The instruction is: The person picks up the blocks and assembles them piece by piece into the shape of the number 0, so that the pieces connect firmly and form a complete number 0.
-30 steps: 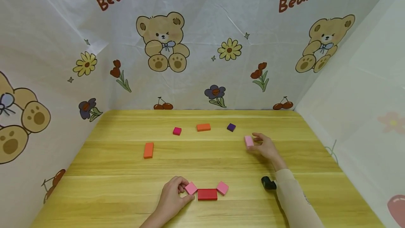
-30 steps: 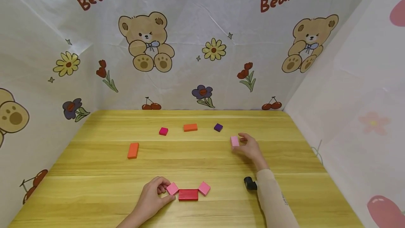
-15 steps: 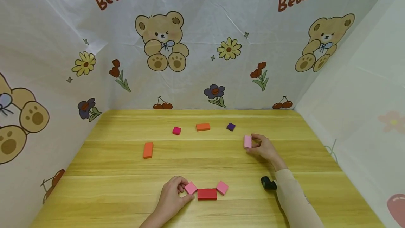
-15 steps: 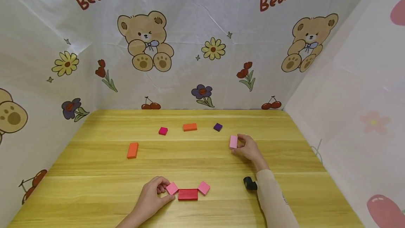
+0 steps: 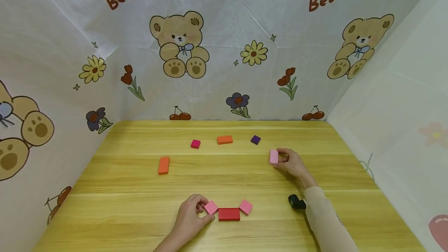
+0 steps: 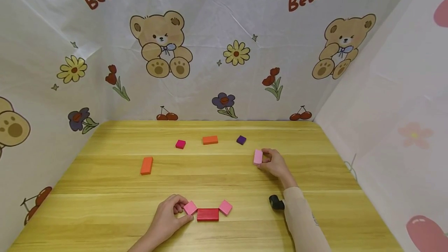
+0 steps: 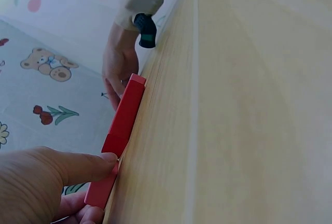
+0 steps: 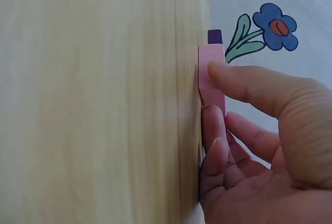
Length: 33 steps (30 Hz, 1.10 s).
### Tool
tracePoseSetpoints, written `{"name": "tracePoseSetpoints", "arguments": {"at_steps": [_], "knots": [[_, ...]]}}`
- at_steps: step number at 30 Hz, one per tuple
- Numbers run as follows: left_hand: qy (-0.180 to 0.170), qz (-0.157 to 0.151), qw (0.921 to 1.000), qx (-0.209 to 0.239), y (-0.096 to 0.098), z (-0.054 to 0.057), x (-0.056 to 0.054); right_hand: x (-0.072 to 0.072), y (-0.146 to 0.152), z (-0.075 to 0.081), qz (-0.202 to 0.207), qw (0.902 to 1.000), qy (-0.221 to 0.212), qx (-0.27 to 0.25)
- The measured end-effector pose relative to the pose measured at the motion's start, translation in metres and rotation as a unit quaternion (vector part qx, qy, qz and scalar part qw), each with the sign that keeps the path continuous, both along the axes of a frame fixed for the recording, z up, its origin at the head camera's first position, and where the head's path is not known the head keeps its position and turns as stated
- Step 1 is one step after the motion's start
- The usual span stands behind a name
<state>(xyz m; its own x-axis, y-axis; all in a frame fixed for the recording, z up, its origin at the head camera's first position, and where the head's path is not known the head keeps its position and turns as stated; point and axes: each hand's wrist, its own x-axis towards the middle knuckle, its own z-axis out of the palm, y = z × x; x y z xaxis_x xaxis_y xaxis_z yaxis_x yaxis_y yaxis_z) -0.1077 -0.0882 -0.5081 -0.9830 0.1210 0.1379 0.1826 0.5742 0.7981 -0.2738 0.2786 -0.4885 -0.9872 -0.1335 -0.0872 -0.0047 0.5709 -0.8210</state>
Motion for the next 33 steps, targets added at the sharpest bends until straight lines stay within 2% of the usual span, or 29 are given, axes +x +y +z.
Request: {"name": "tracePoseSetpoints", "arguments": {"at_steps": [16,24,33], "knots": [[0.004,0.007,1.0,0.0,0.0009,-0.0004,-0.0012,0.0011,-0.0012,-0.0021,-0.025,0.9993,0.019,0.021],[0.004,0.005,1.0,0.002,0.001,-0.0002,-0.001,0.0025,-0.0005,-0.0003,-0.038,0.9988,0.029,0.004],[0.002,0.002,1.0,0.001,0.0006,-0.0005,-0.0011,0.0059,-0.0012,0.0012,-0.033,0.9991,0.026,0.001]]}}
